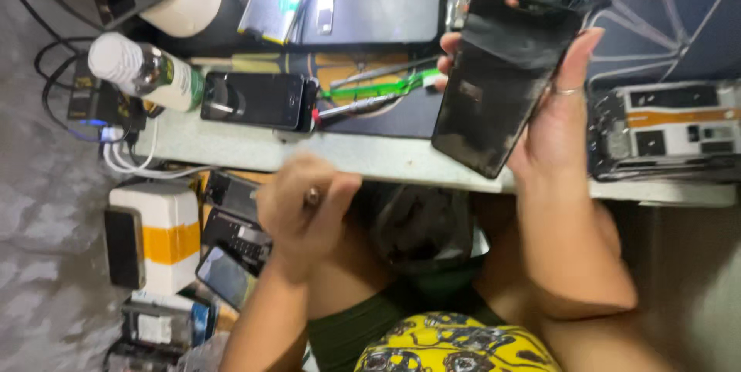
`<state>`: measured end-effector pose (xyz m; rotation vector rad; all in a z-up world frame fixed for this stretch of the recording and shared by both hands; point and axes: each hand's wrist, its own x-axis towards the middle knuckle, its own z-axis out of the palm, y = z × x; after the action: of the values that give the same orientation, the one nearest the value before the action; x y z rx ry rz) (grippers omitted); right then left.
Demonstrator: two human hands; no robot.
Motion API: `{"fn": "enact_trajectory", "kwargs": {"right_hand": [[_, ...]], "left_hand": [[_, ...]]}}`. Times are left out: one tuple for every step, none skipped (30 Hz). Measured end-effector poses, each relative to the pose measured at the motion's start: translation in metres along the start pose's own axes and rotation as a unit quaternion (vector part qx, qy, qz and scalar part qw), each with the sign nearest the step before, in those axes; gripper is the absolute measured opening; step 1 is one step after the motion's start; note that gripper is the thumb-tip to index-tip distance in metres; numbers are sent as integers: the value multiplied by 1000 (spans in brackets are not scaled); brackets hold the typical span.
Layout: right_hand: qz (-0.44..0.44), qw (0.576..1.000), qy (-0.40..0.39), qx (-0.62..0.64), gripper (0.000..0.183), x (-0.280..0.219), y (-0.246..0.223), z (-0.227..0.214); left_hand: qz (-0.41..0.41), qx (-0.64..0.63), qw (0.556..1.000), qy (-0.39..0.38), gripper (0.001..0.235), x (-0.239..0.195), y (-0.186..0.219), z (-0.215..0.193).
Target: The person uses a precision screwdriver to remove and install screws on a disassembled smartphone. They handle the phone casing and internal components, then place the casing aside.
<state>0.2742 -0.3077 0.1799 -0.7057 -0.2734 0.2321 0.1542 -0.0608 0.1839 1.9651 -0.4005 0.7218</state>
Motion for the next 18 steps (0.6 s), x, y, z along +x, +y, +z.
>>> {"fn": "enact_trajectory", "kwargs": {"right_hand": [[7, 999, -5, 49, 88, 1, 2, -4], [13, 995, -11, 97, 86, 2, 5, -8], [23, 991, 0, 130, 87, 2, 8, -13], [32, 986, 12, 163, 87, 2, 11, -18], [50, 982, 36, 177, 91, 2, 15, -22], [68, 977, 61, 192, 94, 1, 17, -25], [68, 975, 73, 197, 93, 1, 17, -28], [68, 973, 85, 203, 92, 1, 17, -30], [68, 971, 95, 208, 91, 1, 16, -32], [69, 971, 104, 202, 92, 2, 15, -33], [68, 972, 115, 195, 92, 1, 13, -33], [66, 972, 126, 189, 93, 2, 11, -35], [66, 969, 130, 201, 91, 2, 11, -36], [65, 965, 135, 213, 90, 2, 11, -36], [67, 962, 138, 225, 88, 1, 12, -37], [66, 963, 137, 222, 89, 0, 13, -38], [62, 965, 132, 217, 90, 2, 13, -40], [59, 967, 127, 212, 91, 3, 12, -40]], "left_hand": [[38, -13, 999, 15, 20, 22, -1, 11], [65, -12, 997, 34, 21, 45, -7, 23], [79, -15, 996, 45, 21, 65, -13, 35], [92, -18, 994, 57, 20, 83, -20, 47], [90, -22, 994, 66, 18, 95, -26, 60], [88, -27, 993, 75, 16, 101, -30, 72], [92, -32, 993, 67, 15, 101, -33, 82], [97, -38, 993, 59, 15, 101, -36, 92], [102, -42, 992, 52, 17, 100, -39, 98], [122, -40, 991, 33, 19, 97, -40, 101], [142, -40, 989, 11, 22, 93, -40, 102], [162, -40, 986, -11, 26, 91, -41, 103], [193, -34, 980, -29, 34, 88, -40, 103], [224, -29, 973, -46, 43, 86, -39, 102], [253, -23, 965, -61, 52, 84, -38, 101], [292, -1, 952, -92, 52, 82, -36, 100], [335, 21, 934, -120, 54, 83, -35, 99], [377, 44, 913, -147, 55, 84, -34, 99]]}}
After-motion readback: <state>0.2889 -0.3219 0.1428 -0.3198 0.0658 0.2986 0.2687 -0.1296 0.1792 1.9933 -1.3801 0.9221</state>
